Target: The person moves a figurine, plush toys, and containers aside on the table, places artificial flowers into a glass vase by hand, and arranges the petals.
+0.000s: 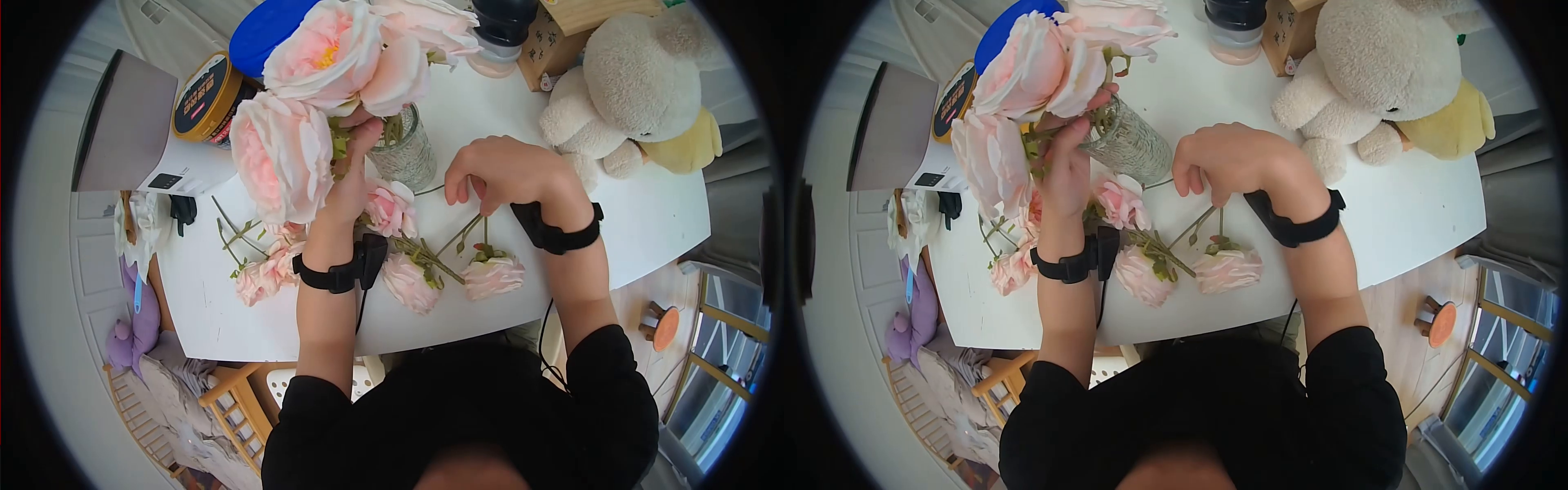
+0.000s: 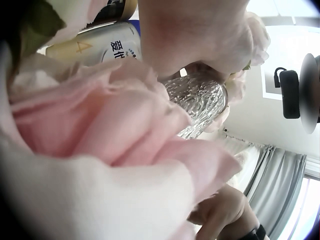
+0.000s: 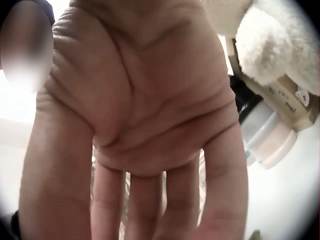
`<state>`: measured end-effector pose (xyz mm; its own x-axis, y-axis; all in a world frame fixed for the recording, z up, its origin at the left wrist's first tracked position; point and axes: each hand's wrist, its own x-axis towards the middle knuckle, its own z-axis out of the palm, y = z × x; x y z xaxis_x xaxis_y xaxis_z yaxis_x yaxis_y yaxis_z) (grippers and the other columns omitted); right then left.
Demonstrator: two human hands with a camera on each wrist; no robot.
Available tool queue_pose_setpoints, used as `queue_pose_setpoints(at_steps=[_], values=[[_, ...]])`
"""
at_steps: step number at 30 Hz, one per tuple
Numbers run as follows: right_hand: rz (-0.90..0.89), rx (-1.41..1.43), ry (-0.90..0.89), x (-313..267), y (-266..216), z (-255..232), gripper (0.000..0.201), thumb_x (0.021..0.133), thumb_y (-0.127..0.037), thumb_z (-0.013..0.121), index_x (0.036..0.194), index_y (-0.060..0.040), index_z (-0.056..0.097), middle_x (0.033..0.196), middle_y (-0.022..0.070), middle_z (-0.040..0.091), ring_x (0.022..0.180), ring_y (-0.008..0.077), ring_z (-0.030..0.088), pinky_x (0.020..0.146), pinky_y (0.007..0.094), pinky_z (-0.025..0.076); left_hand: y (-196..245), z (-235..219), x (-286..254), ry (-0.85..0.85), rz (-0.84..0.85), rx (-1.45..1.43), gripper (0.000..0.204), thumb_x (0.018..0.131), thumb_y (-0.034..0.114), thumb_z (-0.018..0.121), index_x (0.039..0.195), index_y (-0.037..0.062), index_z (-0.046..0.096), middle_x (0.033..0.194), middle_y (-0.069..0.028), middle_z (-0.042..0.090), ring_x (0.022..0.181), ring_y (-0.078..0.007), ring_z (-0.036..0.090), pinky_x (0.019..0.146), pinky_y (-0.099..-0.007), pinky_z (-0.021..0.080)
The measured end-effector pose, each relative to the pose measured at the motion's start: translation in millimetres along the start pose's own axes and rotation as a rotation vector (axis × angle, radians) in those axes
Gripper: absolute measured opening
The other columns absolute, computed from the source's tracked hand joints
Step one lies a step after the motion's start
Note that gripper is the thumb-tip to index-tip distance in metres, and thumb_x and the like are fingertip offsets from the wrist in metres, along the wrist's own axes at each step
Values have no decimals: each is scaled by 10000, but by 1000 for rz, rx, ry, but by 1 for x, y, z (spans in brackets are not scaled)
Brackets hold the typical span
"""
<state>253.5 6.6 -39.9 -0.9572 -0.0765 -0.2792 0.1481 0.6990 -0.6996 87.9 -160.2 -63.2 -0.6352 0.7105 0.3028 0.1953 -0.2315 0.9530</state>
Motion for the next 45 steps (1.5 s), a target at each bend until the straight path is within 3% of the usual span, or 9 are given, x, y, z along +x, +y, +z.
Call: queue_pose_setpoints(at_steps=[5, 8, 14, 18, 24, 30, 36, 37, 45], values=[[-9, -9, -46, 8, 8, 5, 331, 563, -40, 771, 883, -87, 697, 832, 38, 688, 777, 231, 655, 670, 358, 496, 7, 3, -2, 25, -47, -69, 339, 868, 51, 466, 1114, -96, 647, 1170, -228, 653, 1164, -332, 592, 1069, -429, 393], [-112, -87, -83, 10, -7, 9, 314, 570, -35, 763, 874, -84, 701, 804, 37, 697, 796, 237, 669, 657, 365, 497, -5, -9, 3, -61, 38, -22, 191, 926, 63, 634, 1104, -7, 647, 1089, -75, 669, 998, -150, 617, 892, -301, 491], [-110, -135, -128, 17, -11, 19, 234, 572, -5, 716, 794, -76, 694, 769, 71, 681, 792, 282, 666, 657, 386, 504, 16, -7, 2, -82, -67, 14, 332, 895, 54, 479, 1142, -101, 639, 1191, -228, 648, 1180, -332, 586, 1074, -430, 387], [-283, -143, 322, -19, -2, -6, 157, 635, 9, 717, 757, -89, 704, 762, 56, 676, 778, 288, 648, 681, 395, 496, 14, -11, 5, -116, -6, 59, 331, 909, 57, 482, 1159, -101, 631, 1197, -214, 648, 1186, -326, 581, 1076, -425, 379], [-85, -223, 450, -60, -37, -28, 127, 651, 22, 723, 743, -63, 696, 788, 68, 666, 795, 296, 634, 688, 399, 486, 5, -12, 6, -95, 24, 46, 274, 905, 53, 555, 1140, -57, 644, 1135, -154, 666, 1104, -257, 594, 997, -380, 418], [-318, 193, 282, -73, -35, -47, 75, 704, 5, 716, 757, -48, 715, 789, 56, 663, 740, 241, 635, 633, 366, 467, -14, -18, 8, -80, 76, 98, 203, 880, 39, 703, 1076, 4, 667, 997, -56, 695, 908, -151, 638, 828, -294, 514], [-565, 691, 877, -56, -21, -37, 329, 804, -82, 718, 1084, -35, 551, 923, 95, 569, 739, 137, 552, 601, 242, 486, -3, -13, 3, -45, 76, 166, 197, 873, 46, 716, 1061, 8, 670, 977, -54, 695, 901, -144, 641, 825, -290, 510], [-681, 837, 904, -49, -26, -35, 233, 831, 3, 687, 1045, 29, 598, 974, 132, 643, 846, 178, 651, 760, 292, 568, -1, -12, 3, -42, 105, 208, 199, 878, 48, 712, 1068, 9, 670, 984, -54, 694, 902, -142, 639, 821, -288, 510], [-540, 600, 835, -14, -58, -15, 200, 888, 17, 623, 1082, 24, 575, 1042, 136, 625, 954, 175, 631, 820, 296, 546, -4, -10, -1, 5, 228, 344, 204, 906, 57, 679, 1104, 13, 659, 1015, -53, 684, 932, -145, 625, 842, -298, 502]])
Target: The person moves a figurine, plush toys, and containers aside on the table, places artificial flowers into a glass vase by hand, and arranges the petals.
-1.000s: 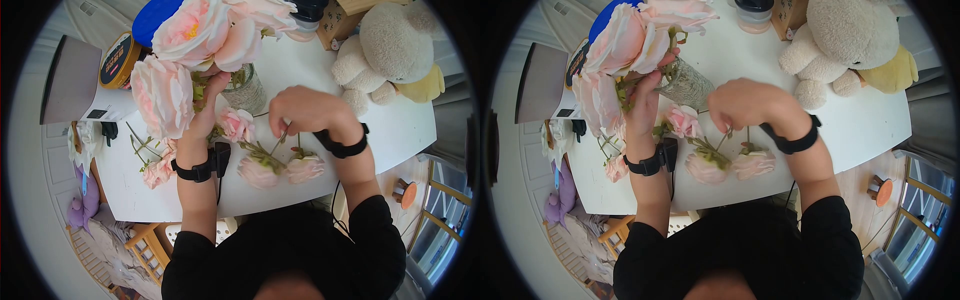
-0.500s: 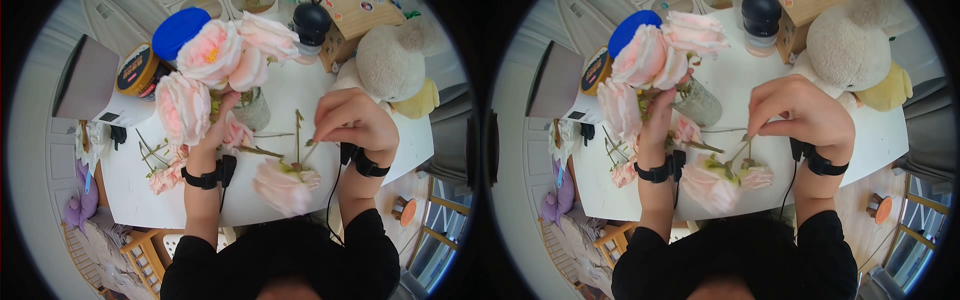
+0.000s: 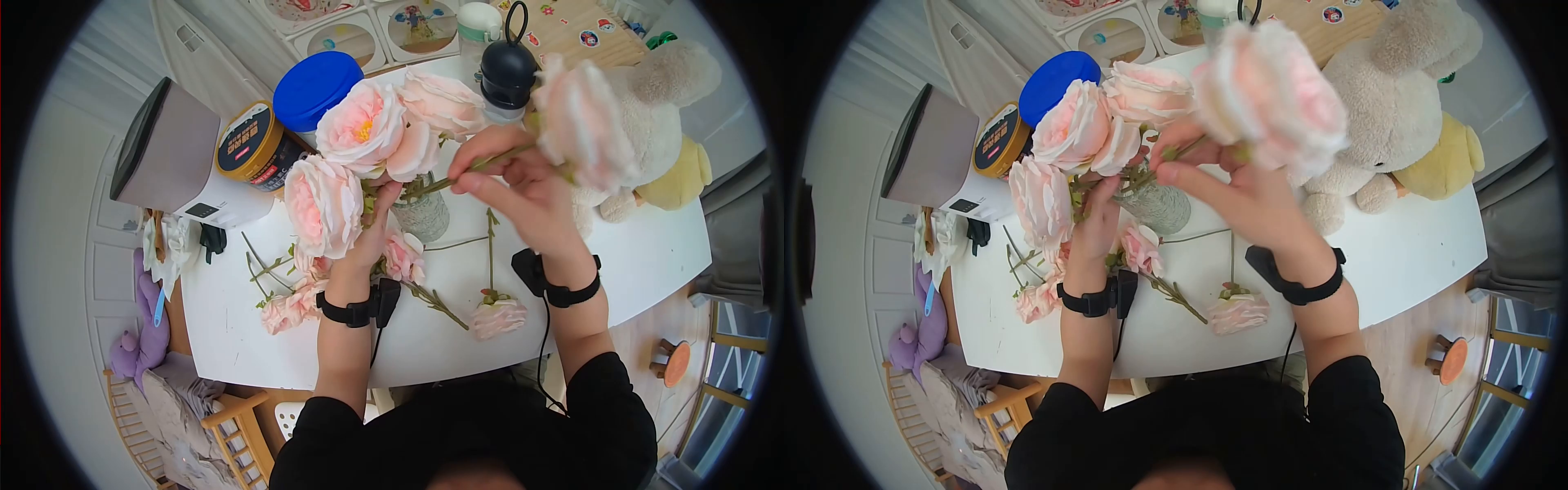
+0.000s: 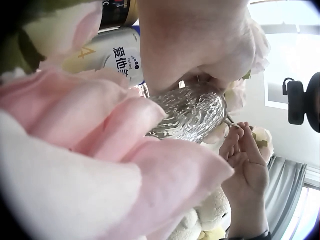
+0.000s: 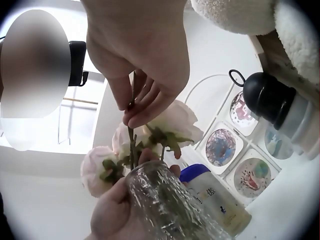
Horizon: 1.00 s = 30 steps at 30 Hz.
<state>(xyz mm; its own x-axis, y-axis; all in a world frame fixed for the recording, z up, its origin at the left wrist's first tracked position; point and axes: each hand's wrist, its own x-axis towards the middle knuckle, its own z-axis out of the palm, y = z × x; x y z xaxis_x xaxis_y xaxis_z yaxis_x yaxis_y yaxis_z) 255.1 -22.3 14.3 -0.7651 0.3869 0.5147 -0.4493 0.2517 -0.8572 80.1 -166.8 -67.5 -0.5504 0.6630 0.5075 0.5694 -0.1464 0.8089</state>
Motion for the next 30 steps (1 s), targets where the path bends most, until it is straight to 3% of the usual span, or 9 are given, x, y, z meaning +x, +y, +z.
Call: queue_pose_setpoints(at_steps=[2, 5, 12, 15, 17, 19, 26, 29, 30], values=[[-79, -236, -65, -1, 11, 9, 215, 893, 13, 623, 1104, 24, 584, 1051, 124, 634, 994, 184, 633, 873, 296, 533, 0, -1, 0, 15, 5, 7, 204, 912, 57, 670, 1110, 13, 654, 1017, -50, 680, 934, -149, 624, 846, -301, 500], [203, 317, 60, -32, 66, 22, 297, 883, -55, 673, 1171, -19, 611, 1156, 65, 637, 1127, 195, 584, 999, 323, 456, -6, 1, -5, 20, -174, -240, 201, 915, 52, 662, 1112, 13, 648, 1015, -49, 677, 938, -156, 623, 850, -302, 498], [-47, -96, 3, -12, 19, 10, 227, 982, -72, 530, 1182, 31, 561, 1078, 160, 679, 966, 207, 651, 817, 316, 550, 2, 0, 2, -23, -129, -323, 196, 899, 72, 685, 1087, 21, 666, 1019, -53, 694, 950, -160, 622, 861, -305, 490], [-476, -32, 356, -9, 3, -6, 258, 1009, -103, 476, 1189, 65, 554, 979, 199, 664, 776, 194, 639, 666, 269, 529, 0, 1, 9, -69, -59, -235, 190, 890, 60, 686, 1077, 24, 683, 1018, -52, 704, 939, -161, 624, 861, -297, 488], [-393, -154, 430, -12, -7, -31, 312, 1012, -94, 476, 1268, 72, 542, 960, 180, 664, 681, 137, 562, 623, 235, 458, 1, 2, 14, -89, -25, -238, 188, 888, 52, 681, 1074, 24, 691, 1014, -51, 709, 936, -160, 624, 861, -292, 486], [-76, -370, 462, -8, -6, -39, 346, 998, -100, 514, 1300, 68, 529, 906, 131, 670, 640, 96, 515, 603, 218, 424, 2, 3, 15, -80, -16, -279, 189, 888, 47, 678, 1075, 23, 692, 1018, -48, 711, 947, -154, 624, 864, -290, 486], [726, -381, -177, -10, 30, -44, 359, 885, -73, 671, 1221, 8, 574, 796, 71, 641, 651, 104, 558, 604, 232, 442, 0, 4, 13, -63, -60, -382, 175, 881, 51, 687, 1053, 21, 698, 1009, -44, 710, 927, -146, 623, 848, -291, 490], [373, -699, -269, -17, 39, -40, 325, 860, -80, 693, 1170, -25, 611, 867, 66, 658, 682, 116, 575, 625, 271, 466, 2, -2, 13, -142, -83, -329, 269, 920, 96, 552, 1138, -29, 649, 1144, -138, 671, 1105, -242, 590, 1001, -361, 406], [365, -747, -265, -15, 32, -39, 330, 820, -184, 728, 1110, -51, 643, 863, 115, 677, 767, 282, 643, 698, 366, 499, 3, -4, 13, -182, -80, -299, 329, 940, 116, 484, 1184, -54, 624, 1214, -185, 651, 1196, -290, 573, 1080, -395, 363]])
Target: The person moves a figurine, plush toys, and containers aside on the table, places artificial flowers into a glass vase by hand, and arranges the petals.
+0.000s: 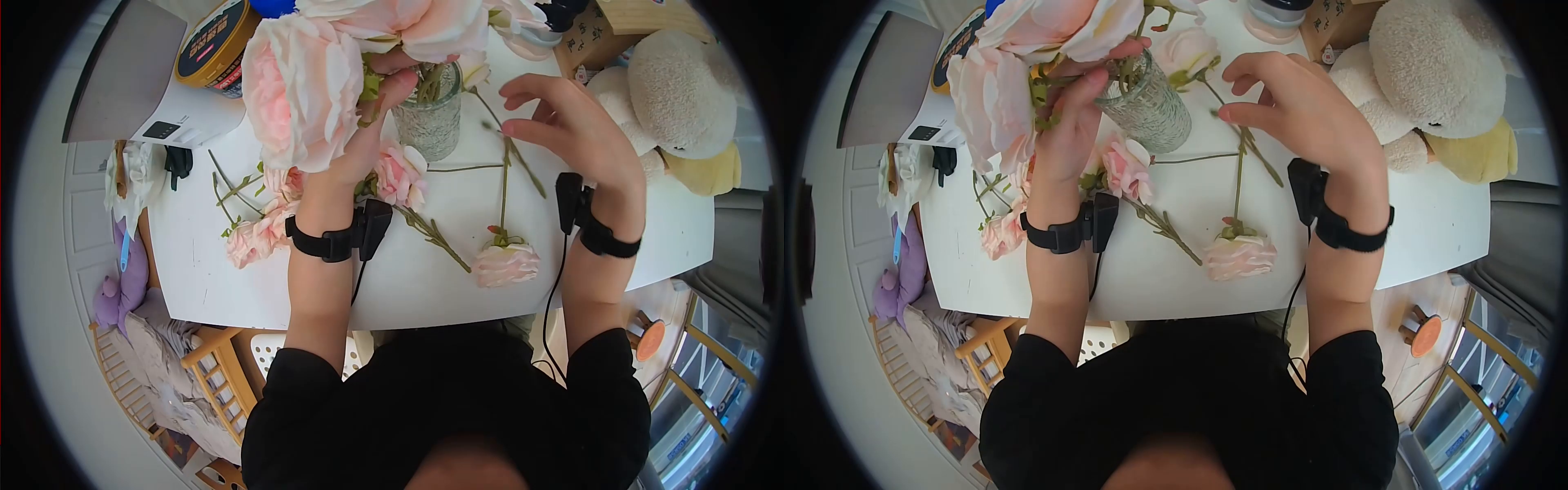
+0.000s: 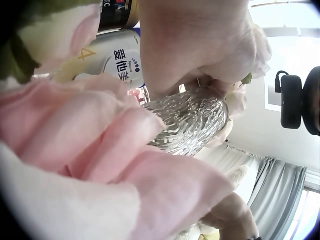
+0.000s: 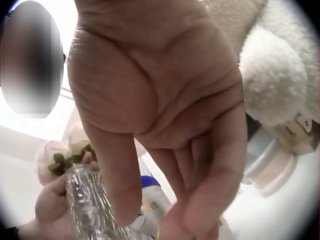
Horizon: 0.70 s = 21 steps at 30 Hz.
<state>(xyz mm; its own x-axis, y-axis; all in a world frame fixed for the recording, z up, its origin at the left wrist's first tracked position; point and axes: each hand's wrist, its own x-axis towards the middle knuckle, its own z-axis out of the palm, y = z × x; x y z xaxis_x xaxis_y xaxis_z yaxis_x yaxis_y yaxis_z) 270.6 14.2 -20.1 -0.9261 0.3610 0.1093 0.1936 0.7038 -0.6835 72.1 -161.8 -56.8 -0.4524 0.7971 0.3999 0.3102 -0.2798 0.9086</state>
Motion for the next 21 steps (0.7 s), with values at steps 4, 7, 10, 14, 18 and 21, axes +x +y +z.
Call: queue_pose_setpoints(at_steps=[4, 7, 10, 14, 18, 21], values=[[-346, -17, -277, -9, -41, 6, 277, 776, -199, 742, 1006, -62, 670, 884, 142, 682, 793, 332, 643, 692, 394, 503, 1, 3, 2, 74, 11, 59, 215, 897, 81, 629, 1088, -6, 677, 1065, -86, 697, 998, -195, 606, 916, -327, 450], [-514, 16, -530, -14, -59, 44, 210, 739, -172, 751, 888, -44, 677, 816, 158, 675, 790, 356, 644, 692, 422, 508, 1, -1, 1, -2, -7, 13, 326, 941, 117, 493, 1185, -52, 628, 1207, -173, 658, 1196, -282, 574, 1083, -394, 364], [-414, -156, -746, -8, -58, 78, 193, 729, -181, 752, 854, -49, 685, 753, 130, 652, 769, 353, 640, 671, 432, 483, -6, -3, -2, -6, -28, -45, 315, 946, 125, 501, 1181, -38, 634, 1216, -171, 655, 1215, -277, 563, 1090, -398, 359], [-448, -118, -695, -10, -45, 85, 157, 713, -163, 751, 762, -52, 652, 694, 113, 630, 731, 348, 633, 637, 439, 459, -3, 2, 1, 51, -46, -59, 222, 905, 87, 636, 1107, -2, 658, 1077, -94, 693, 1030, -187, 611, 927, -325, 457], [-408, -239, -585, -10, -64, 35, 159, 699, -116, 736, 798, -47, 633, 702, 116, 634, 725, 358, 631, 627, 448, 453, 2, 4, 1, 74, 12, -137, 223, 878, 53, 704, 1091, 15, 650, 1010, -56, 711, 925, -148, 640, 844, -292, 511], [-326, -165, -567, -14, -65, 2, 197, 698, -63, 712, 885, -43, 653, 738, 144, 662, 745, 377, 637, 637, 438, 466, -2, 1, -1, 88, -25, -22, 253, 873, 41, 707, 1115, 21, 636, 1020, -59, 707, 930, -149, 637, 841, -291, 511]])
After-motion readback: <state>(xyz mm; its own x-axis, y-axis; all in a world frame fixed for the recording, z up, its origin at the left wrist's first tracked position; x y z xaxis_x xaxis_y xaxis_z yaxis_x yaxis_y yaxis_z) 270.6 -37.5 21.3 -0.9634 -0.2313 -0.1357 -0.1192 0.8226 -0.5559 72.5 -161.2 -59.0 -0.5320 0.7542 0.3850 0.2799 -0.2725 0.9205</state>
